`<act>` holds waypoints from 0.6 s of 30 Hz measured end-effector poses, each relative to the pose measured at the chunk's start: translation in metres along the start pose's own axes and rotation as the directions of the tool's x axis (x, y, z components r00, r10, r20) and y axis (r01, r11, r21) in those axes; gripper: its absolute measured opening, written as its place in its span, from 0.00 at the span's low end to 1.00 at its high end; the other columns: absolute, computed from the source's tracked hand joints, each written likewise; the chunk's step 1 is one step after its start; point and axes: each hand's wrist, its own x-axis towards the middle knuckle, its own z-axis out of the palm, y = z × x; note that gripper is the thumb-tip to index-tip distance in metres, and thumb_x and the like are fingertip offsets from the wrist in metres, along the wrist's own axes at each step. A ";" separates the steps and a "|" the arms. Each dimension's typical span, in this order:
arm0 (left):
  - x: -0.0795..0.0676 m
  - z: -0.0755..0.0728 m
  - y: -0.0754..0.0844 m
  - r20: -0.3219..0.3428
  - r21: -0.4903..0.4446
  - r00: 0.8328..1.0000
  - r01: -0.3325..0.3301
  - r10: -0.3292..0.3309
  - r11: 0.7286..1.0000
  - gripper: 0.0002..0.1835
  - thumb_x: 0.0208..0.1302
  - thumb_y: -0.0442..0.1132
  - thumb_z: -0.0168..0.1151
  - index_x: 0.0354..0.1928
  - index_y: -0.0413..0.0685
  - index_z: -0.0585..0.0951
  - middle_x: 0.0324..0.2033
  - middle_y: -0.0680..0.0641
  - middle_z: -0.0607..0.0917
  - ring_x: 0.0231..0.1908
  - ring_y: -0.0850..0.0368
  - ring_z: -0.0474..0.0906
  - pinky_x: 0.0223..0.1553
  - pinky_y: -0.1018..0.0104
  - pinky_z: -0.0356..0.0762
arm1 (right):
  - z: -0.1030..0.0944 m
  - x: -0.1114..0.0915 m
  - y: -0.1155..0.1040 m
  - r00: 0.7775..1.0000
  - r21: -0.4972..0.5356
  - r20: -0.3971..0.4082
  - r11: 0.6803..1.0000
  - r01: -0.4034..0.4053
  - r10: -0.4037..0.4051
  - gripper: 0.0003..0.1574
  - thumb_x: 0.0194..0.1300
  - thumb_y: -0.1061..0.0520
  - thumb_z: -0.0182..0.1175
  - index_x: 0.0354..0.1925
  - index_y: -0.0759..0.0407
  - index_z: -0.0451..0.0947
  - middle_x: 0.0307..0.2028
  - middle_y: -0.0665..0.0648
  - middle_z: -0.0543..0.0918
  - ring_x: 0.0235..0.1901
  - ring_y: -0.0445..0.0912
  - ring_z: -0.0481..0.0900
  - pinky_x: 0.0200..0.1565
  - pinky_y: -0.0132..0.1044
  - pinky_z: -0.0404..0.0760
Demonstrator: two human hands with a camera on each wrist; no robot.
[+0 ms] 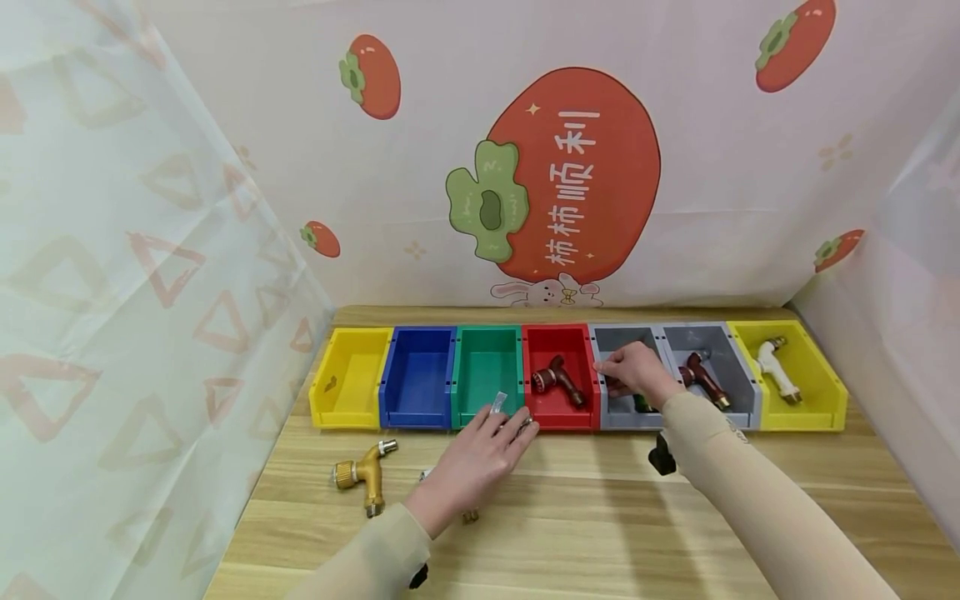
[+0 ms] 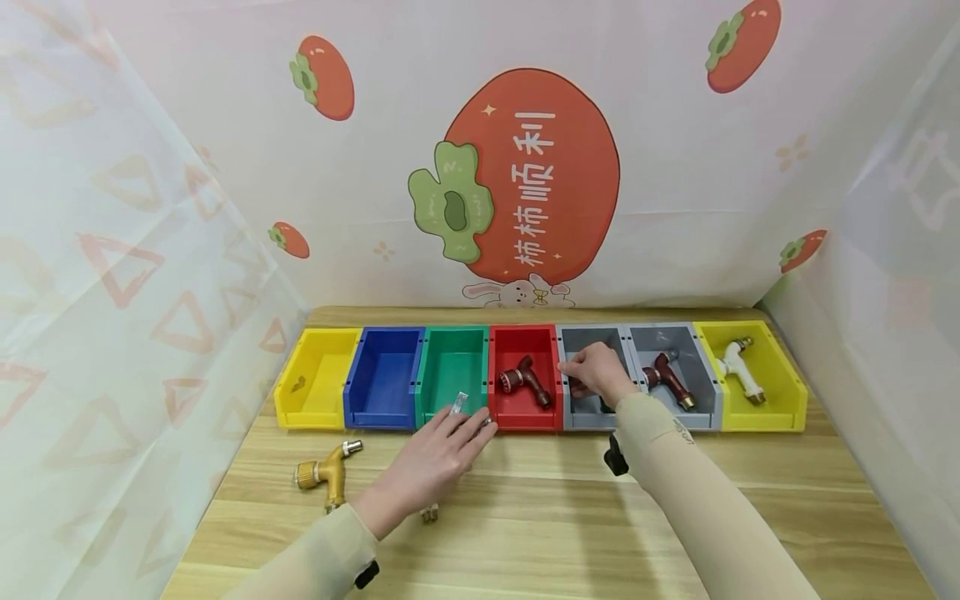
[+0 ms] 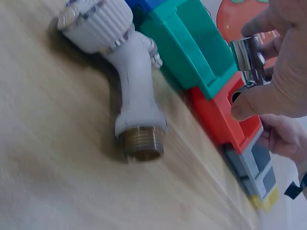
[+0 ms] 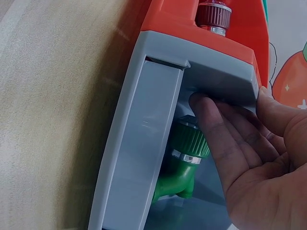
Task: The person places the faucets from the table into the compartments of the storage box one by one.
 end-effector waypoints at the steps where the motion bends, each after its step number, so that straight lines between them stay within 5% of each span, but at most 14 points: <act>1: 0.000 0.000 -0.002 -0.007 0.009 1.000 -0.002 0.002 1.000 0.37 0.67 0.31 0.68 0.77 0.50 0.67 0.73 0.45 0.71 0.67 0.47 0.74 0.68 0.46 0.71 | 0.000 0.000 0.000 1.000 0.002 0.000 1.000 -0.001 0.001 0.20 0.74 0.52 0.63 0.45 0.71 0.85 0.36 0.62 0.86 0.35 0.54 0.88 0.44 0.49 0.89; 8: 0.001 0.000 -0.014 -0.045 0.038 0.998 -0.038 0.040 0.999 0.38 0.66 0.32 0.70 0.77 0.50 0.68 0.72 0.44 0.72 0.68 0.46 0.73 0.70 0.46 0.68 | -0.001 0.000 0.001 1.000 0.005 0.004 1.000 0.006 -0.006 0.21 0.75 0.52 0.62 0.45 0.72 0.85 0.37 0.63 0.85 0.35 0.53 0.88 0.44 0.49 0.89; 18: 0.008 -0.002 -0.036 -0.008 0.124 0.998 -0.062 0.064 0.990 0.40 0.66 0.32 0.70 0.78 0.51 0.66 0.74 0.44 0.69 0.71 0.44 0.70 0.74 0.46 0.62 | 0.000 -0.001 0.000 1.000 0.000 0.002 1.000 -0.002 0.002 0.21 0.75 0.52 0.62 0.47 0.72 0.85 0.38 0.63 0.85 0.35 0.53 0.88 0.45 0.49 0.89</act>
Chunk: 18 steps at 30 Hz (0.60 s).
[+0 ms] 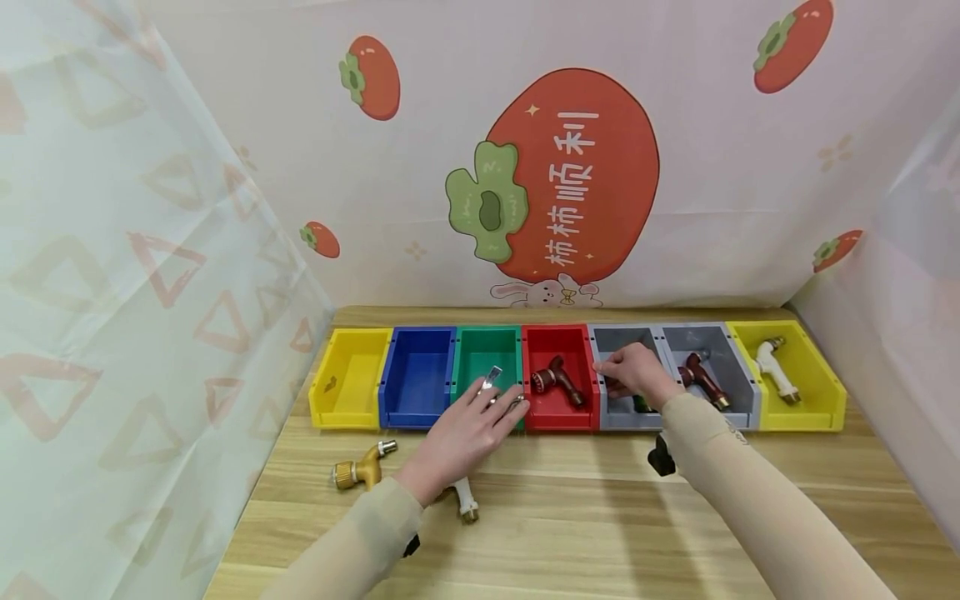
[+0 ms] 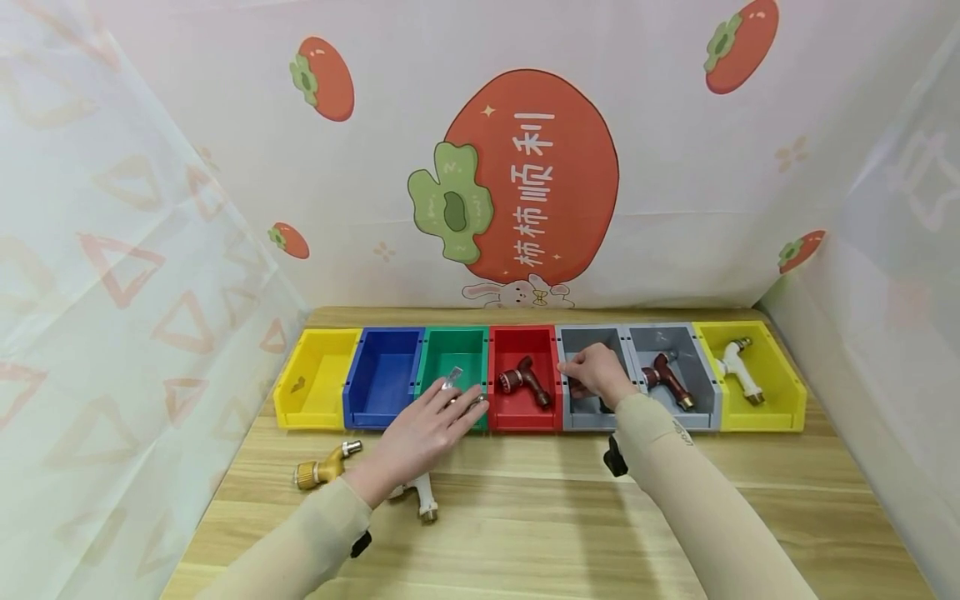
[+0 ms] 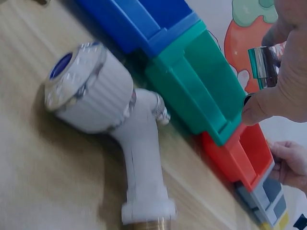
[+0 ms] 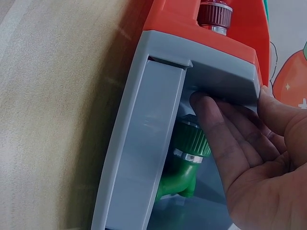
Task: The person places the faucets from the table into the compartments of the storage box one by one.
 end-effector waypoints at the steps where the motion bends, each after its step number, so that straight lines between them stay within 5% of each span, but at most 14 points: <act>1: 0.001 0.000 -0.002 0.003 0.004 1.000 -0.005 0.005 1.000 0.39 0.66 0.32 0.69 0.78 0.50 0.66 0.74 0.44 0.69 0.71 0.44 0.69 0.74 0.45 0.61 | 0.000 0.000 0.000 1.000 0.002 0.000 1.000 -0.001 0.001 0.21 0.75 0.52 0.62 0.47 0.72 0.85 0.38 0.63 0.85 0.35 0.53 0.88 0.45 0.49 0.89; 18: 0.020 0.011 -0.035 0.070 0.071 0.998 -0.016 0.011 0.997 0.48 0.59 0.36 0.77 0.79 0.50 0.63 0.76 0.45 0.65 0.71 0.44 0.68 0.74 0.45 0.60 | 0.001 0.002 0.003 1.000 -0.017 -0.002 1.000 0.000 0.000 0.22 0.76 0.51 0.60 0.47 0.71 0.85 0.39 0.63 0.86 0.34 0.52 0.88 0.45 0.48 0.89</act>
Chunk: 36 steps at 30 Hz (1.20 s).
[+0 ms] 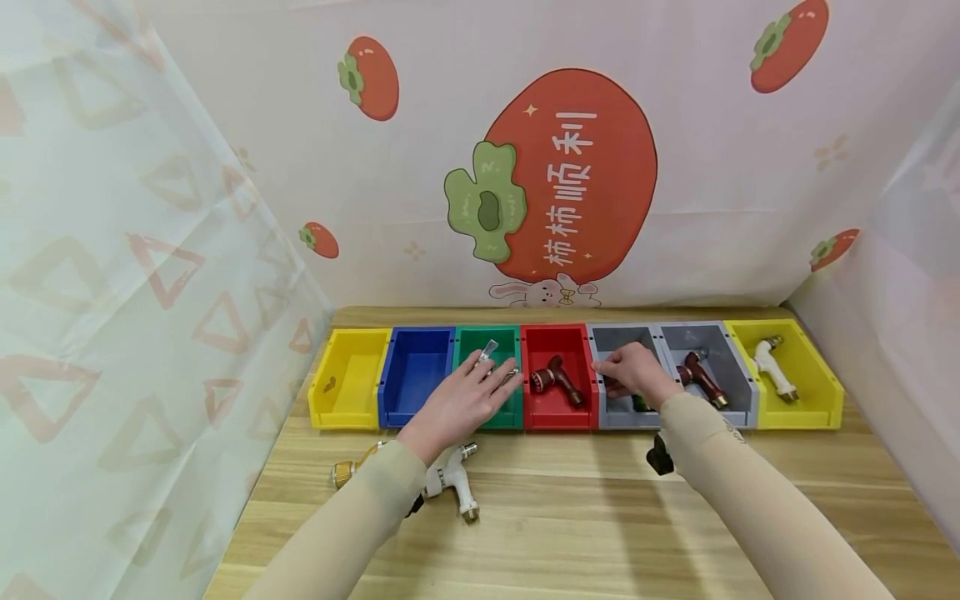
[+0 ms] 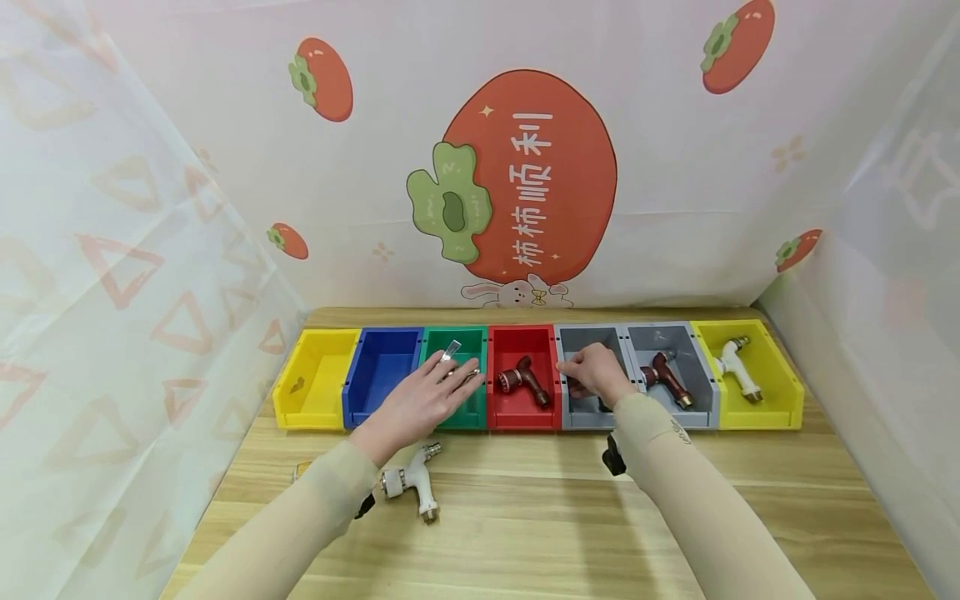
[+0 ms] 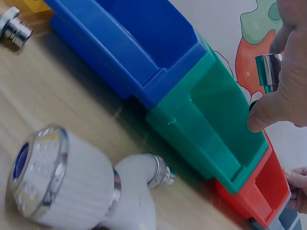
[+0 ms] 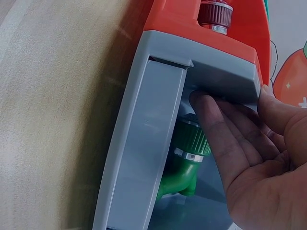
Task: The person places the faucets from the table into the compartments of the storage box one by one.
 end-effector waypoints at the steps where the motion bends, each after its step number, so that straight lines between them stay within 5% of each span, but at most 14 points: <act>1: 0.001 0.001 -0.001 0.008 0.001 1.000 0.000 0.000 1.000 0.47 0.59 0.35 0.76 0.79 0.50 0.63 0.76 0.44 0.65 0.72 0.44 0.68 0.74 0.45 0.60 | 0.000 0.000 0.000 1.000 0.001 -0.001 1.000 -0.002 0.002 0.22 0.76 0.51 0.60 0.47 0.71 0.85 0.39 0.63 0.86 0.35 0.52 0.88 0.44 0.48 0.89; 18: 0.012 0.020 -0.008 0.119 0.000 0.989 0.090 -0.089 0.996 0.37 0.69 0.30 0.65 0.78 0.51 0.66 0.74 0.45 0.69 0.66 0.48 0.75 0.69 0.50 0.71 | 0.000 -0.003 -0.001 1.000 0.002 0.002 1.000 0.004 -0.004 0.22 0.75 0.51 0.61 0.46 0.71 0.85 0.37 0.63 0.85 0.35 0.53 0.87 0.45 0.48 0.89; 26: 0.011 0.023 -0.008 0.170 -0.112 0.975 0.163 -0.143 0.980 0.40 0.67 0.58 0.66 0.76 0.51 0.68 0.74 0.44 0.70 0.65 0.45 0.76 0.66 0.52 0.75 | 0.001 -0.004 -0.001 1.000 0.003 -0.003 1.000 0.003 -0.003 0.22 0.76 0.51 0.60 0.47 0.72 0.85 0.38 0.63 0.86 0.35 0.53 0.88 0.45 0.49 0.89; 36: -0.020 0.009 0.002 0.221 -0.297 0.952 0.271 -0.210 0.916 0.44 0.65 0.68 0.62 0.79 0.61 0.64 0.77 0.46 0.63 0.75 0.36 0.60 0.72 0.36 0.61 | 0.001 -0.003 0.000 1.000 -0.003 -0.005 1.000 0.008 -0.008 0.21 0.76 0.51 0.61 0.45 0.71 0.85 0.36 0.61 0.86 0.33 0.51 0.87 0.43 0.48 0.89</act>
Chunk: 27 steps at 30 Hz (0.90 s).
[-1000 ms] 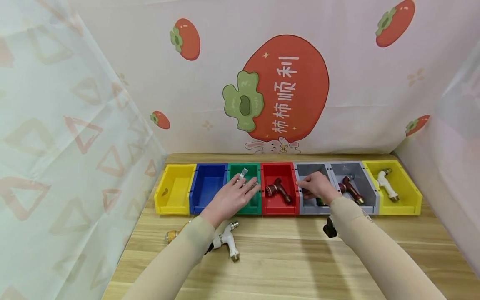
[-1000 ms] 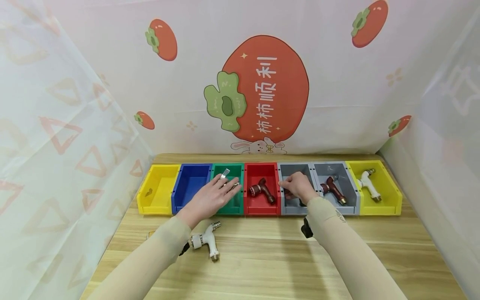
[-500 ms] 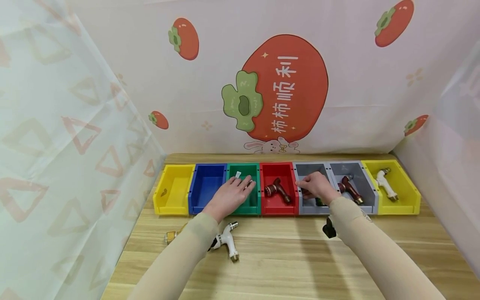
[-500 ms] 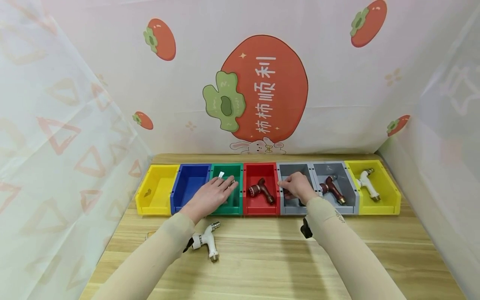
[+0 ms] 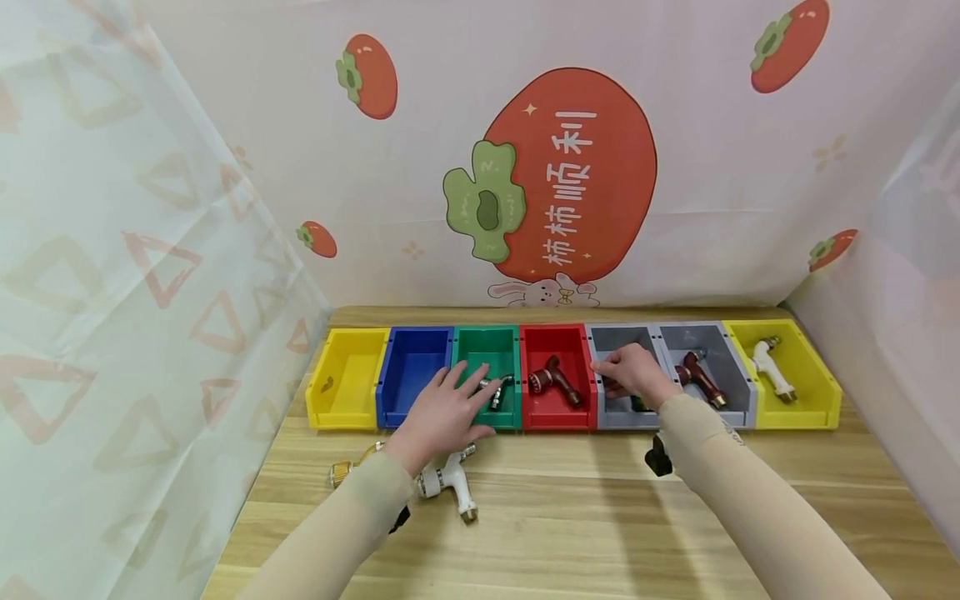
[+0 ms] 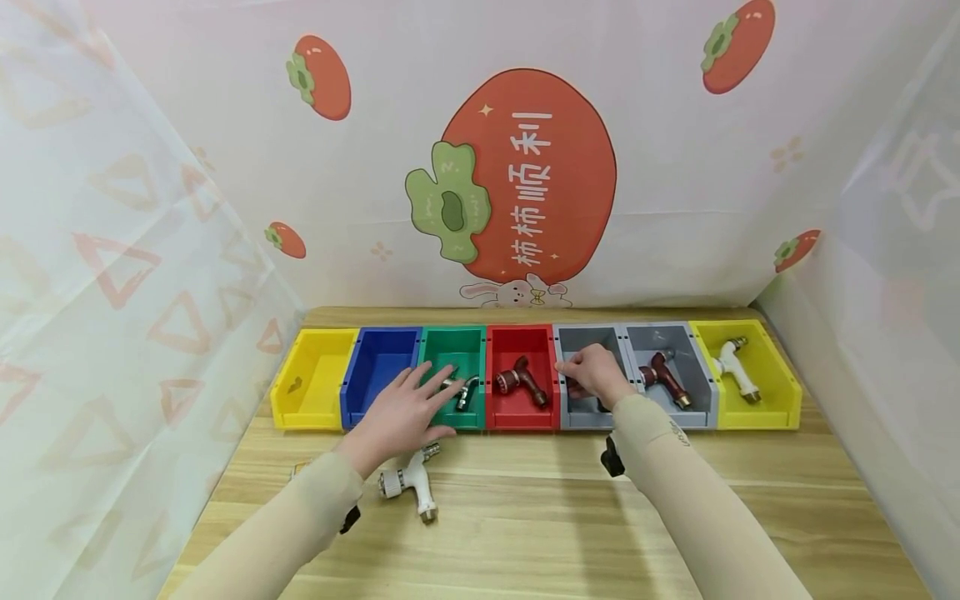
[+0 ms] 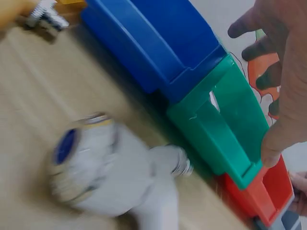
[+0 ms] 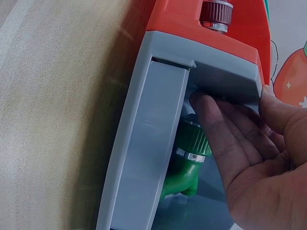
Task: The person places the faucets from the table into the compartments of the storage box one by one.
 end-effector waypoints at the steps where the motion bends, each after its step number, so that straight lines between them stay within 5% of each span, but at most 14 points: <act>1: -0.005 0.001 0.001 -0.003 -0.017 1.000 0.008 -0.008 1.000 0.45 0.64 0.69 0.62 0.79 0.62 0.64 0.78 0.47 0.62 0.75 0.35 0.57 0.72 0.35 0.60 | 0.000 0.000 0.000 1.000 -0.004 -0.001 1.000 0.000 0.000 0.21 0.76 0.51 0.60 0.45 0.71 0.85 0.36 0.61 0.86 0.33 0.51 0.87 0.43 0.48 0.89; 14: -0.066 0.018 0.019 -0.016 -0.082 0.999 0.032 -0.033 0.996 0.52 0.57 0.79 0.58 0.80 0.65 0.61 0.80 0.46 0.57 0.77 0.30 0.51 0.72 0.29 0.55 | 0.001 0.000 0.001 1.000 0.003 0.002 1.000 0.024 -0.024 0.22 0.77 0.51 0.58 0.44 0.71 0.85 0.34 0.61 0.85 0.33 0.51 0.88 0.43 0.48 0.89; 20: -0.085 0.028 0.028 0.010 -0.074 1.000 -0.023 0.024 0.997 0.53 0.56 0.81 0.56 0.80 0.67 0.61 0.81 0.47 0.54 0.78 0.31 0.47 0.73 0.29 0.48 | 0.001 0.001 0.002 1.000 -0.013 0.006 1.000 0.028 -0.028 0.22 0.77 0.51 0.59 0.43 0.71 0.85 0.31 0.60 0.85 0.32 0.51 0.87 0.42 0.48 0.89; 27: -0.104 0.046 0.032 -0.042 0.001 0.991 -0.129 0.129 0.992 0.47 0.58 0.84 0.49 0.77 0.73 0.65 0.80 0.45 0.57 0.77 0.30 0.49 0.73 0.29 0.51 | 0.001 0.000 0.002 1.000 -0.014 0.007 1.000 0.021 -0.020 0.22 0.78 0.51 0.58 0.43 0.71 0.85 0.31 0.60 0.85 0.32 0.51 0.87 0.43 0.48 0.89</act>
